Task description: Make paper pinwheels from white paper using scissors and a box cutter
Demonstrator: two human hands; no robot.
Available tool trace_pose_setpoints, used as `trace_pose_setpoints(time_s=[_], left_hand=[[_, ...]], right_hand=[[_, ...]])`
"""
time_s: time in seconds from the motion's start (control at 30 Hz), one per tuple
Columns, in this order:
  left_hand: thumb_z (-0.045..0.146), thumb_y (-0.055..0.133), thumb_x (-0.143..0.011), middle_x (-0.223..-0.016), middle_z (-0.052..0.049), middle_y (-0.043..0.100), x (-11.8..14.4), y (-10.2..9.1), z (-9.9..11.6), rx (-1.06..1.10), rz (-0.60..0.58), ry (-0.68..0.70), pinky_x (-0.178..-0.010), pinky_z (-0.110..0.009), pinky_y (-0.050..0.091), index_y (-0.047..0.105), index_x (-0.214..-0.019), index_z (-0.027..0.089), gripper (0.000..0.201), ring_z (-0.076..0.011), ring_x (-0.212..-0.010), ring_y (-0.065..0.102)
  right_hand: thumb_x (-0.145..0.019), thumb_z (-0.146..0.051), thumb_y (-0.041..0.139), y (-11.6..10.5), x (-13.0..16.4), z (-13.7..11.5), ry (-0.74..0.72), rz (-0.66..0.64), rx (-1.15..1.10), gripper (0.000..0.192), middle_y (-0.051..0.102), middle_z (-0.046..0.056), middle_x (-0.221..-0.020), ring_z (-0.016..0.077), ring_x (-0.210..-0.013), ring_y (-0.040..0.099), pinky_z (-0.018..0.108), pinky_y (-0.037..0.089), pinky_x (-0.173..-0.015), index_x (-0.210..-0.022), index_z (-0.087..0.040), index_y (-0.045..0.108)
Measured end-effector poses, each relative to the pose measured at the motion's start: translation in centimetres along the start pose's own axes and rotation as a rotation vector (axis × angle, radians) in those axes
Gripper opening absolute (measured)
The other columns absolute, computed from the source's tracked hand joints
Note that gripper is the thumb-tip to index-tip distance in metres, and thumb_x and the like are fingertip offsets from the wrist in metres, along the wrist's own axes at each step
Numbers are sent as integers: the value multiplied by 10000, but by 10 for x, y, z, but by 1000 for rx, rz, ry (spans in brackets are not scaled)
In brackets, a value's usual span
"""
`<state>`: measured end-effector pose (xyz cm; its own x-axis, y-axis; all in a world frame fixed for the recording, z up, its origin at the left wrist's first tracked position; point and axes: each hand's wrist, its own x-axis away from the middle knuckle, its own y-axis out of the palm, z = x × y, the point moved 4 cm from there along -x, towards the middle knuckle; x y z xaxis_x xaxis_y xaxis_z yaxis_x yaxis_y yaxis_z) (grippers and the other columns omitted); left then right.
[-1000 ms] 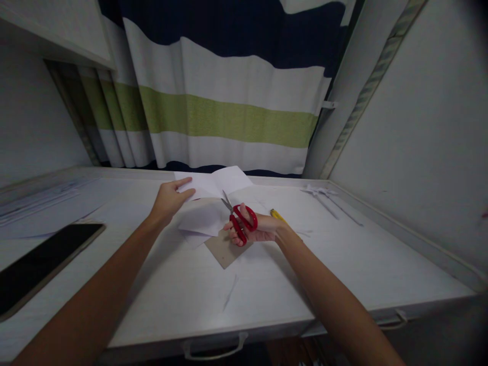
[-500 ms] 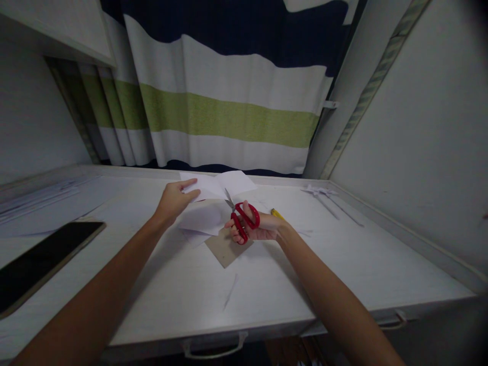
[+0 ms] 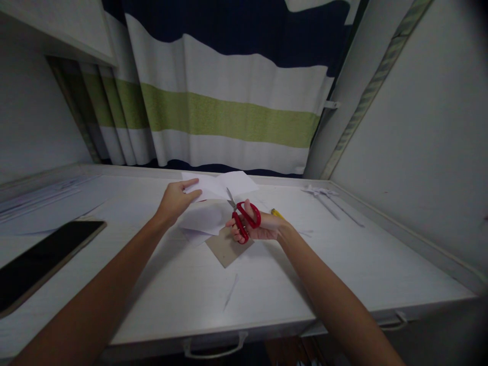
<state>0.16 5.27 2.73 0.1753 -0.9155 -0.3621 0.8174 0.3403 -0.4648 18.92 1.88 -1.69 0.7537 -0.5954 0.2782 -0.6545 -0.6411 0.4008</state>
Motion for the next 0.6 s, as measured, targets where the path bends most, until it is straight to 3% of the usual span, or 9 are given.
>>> trace_pose_setpoints(time_s=[0.6], left_hand=[[360,568,-585,-777,-50,639,0,0,0,-26,22,19,-610,-267,437,554,-1085,131,549,-168,-620,547]], right_hand=[[-723,-656,171,-1,0,0,3,-47,-18,696,519,47,-641,109,-589,501,226,390,-557,-864,-73,524]])
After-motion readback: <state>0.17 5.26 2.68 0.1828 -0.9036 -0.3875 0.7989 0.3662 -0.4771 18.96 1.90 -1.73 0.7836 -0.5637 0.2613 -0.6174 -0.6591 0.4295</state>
